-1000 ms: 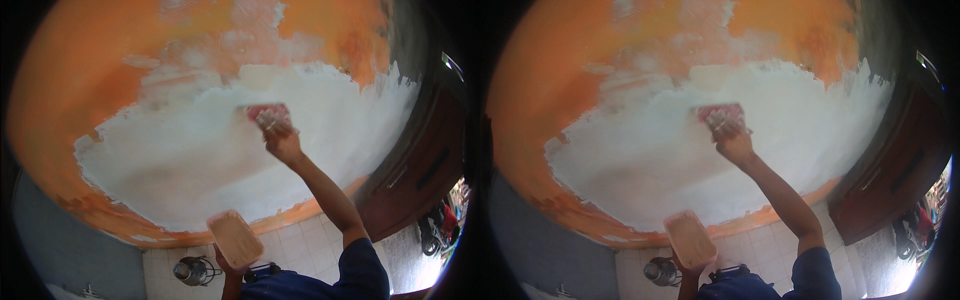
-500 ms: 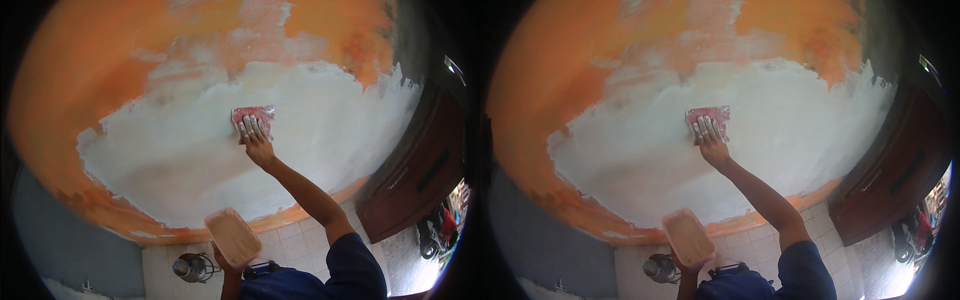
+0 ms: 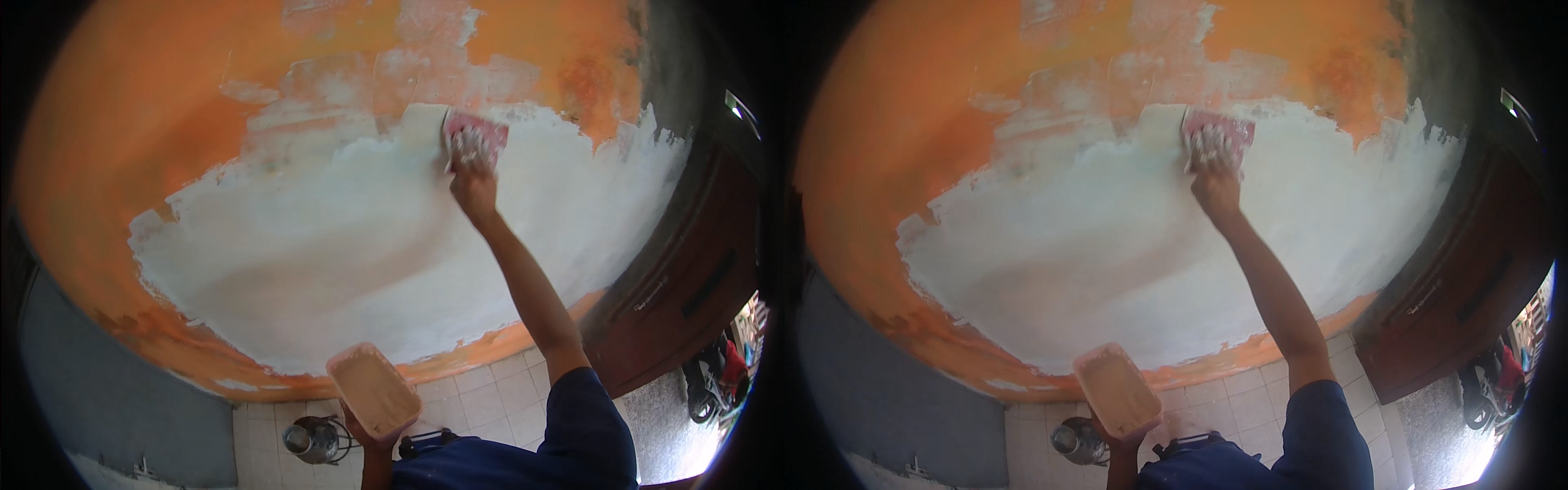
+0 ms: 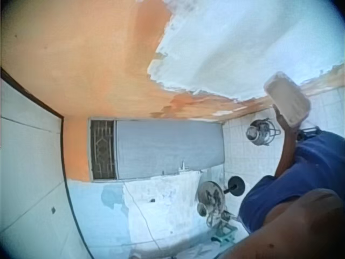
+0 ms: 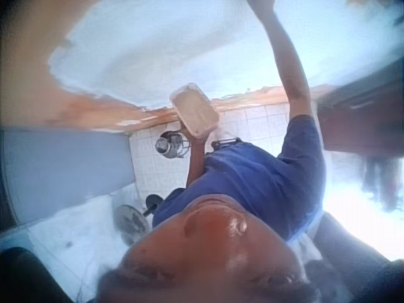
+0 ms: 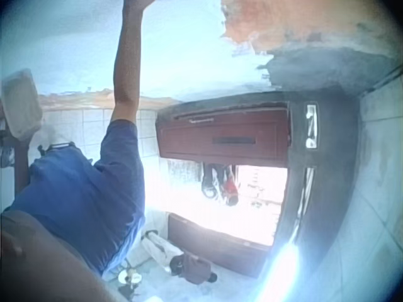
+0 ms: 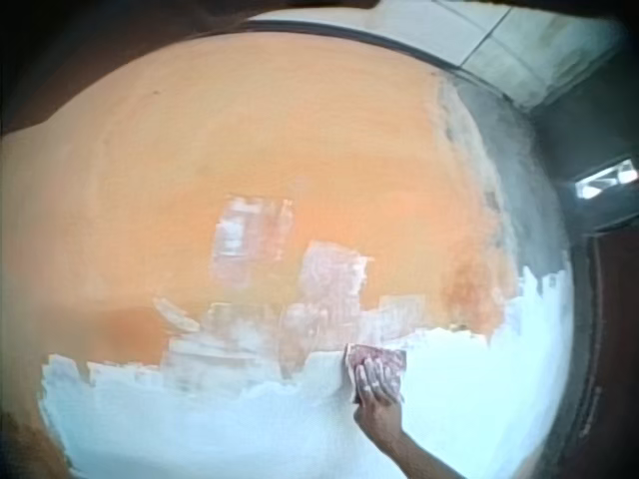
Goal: The person applies a layer of plaster or putty to an orange wall using a red trowel, frequently dipping the trowel into a small plastic container to collect more material.
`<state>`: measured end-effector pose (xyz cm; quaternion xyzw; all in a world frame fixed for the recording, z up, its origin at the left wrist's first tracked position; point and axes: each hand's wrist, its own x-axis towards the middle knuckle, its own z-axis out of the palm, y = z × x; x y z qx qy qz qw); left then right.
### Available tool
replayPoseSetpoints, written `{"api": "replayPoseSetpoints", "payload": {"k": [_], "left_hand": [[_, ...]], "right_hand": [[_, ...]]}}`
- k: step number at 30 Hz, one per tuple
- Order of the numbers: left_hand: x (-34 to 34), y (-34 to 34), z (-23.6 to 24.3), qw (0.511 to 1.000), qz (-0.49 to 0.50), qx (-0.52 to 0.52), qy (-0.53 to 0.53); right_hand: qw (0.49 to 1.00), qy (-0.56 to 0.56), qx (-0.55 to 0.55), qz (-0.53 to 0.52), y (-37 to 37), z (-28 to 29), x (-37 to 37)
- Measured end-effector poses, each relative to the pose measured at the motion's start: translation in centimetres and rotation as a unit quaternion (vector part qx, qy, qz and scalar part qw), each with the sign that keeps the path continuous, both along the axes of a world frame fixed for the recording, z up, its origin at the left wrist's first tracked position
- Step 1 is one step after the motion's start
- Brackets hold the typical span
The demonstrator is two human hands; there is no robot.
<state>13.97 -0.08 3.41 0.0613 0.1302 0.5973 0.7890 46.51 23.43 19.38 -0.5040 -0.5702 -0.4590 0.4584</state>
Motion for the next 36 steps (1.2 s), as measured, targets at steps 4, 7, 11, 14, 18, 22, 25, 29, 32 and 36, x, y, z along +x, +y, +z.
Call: {"api": "replayPoseSetpoints", "payload": {"k": [4,7,11,14,18,22,25,29,32,36], "left_hand": [[0.3,0.1,0.2,1.0,0.003,0.013,0.012],[-0.2,0.4,-2.4,0.908,0.113,0.247,0.319],[-0.5,0.9,-5.7,0.856,0.113,0.304,0.402],[0.5,0.9,-4.0,0.998,-0.042,0.052,0.021],[1.7,0.9,-2.2,0.995,-0.075,0.058,-0.022],[1.8,0.7,-2.7,0.991,-0.045,0.104,0.076],[1.9,0.8,-2.0,0.989,-0.04,0.121,0.08],[1.0,0.8,-3.7,0.991,-0.017,0.072,0.113],[1.4,0.6,-1.9,0.997,-0.04,0.059,0.032],[2.3,0.0,-0.3,0.981,0.013,0.115,0.159]], "right_hand": [[0.993,-0.053,-0.105,0.027,-1.1,-9.8,-1.6],[0.989,-0.046,-0.109,0.086,-4.0,-11.7,-2.3],[0.998,0.013,-0.016,0.054,-5.5,-3.3,-1.1],[0.995,0.011,0.082,0.046,-4.6,4.5,-0.2],[0.997,-0.053,0.041,0.031,-1.3,5.3,-1.7],[0.992,-0.077,-0.083,0.048,0.6,-3.1,-4.9],[0.985,-0.079,-0.13,0.083,-1.8,-9.4,-6.8],[0.99,-0.056,-0.062,0.111,-5.7,-6.4,-6.9],[0.995,0.003,0.001,0.096,-4.6,1.0,-6.6],[0.998,-0.034,-0.004,0.046,-0.8,4.5,-6.6]]}}
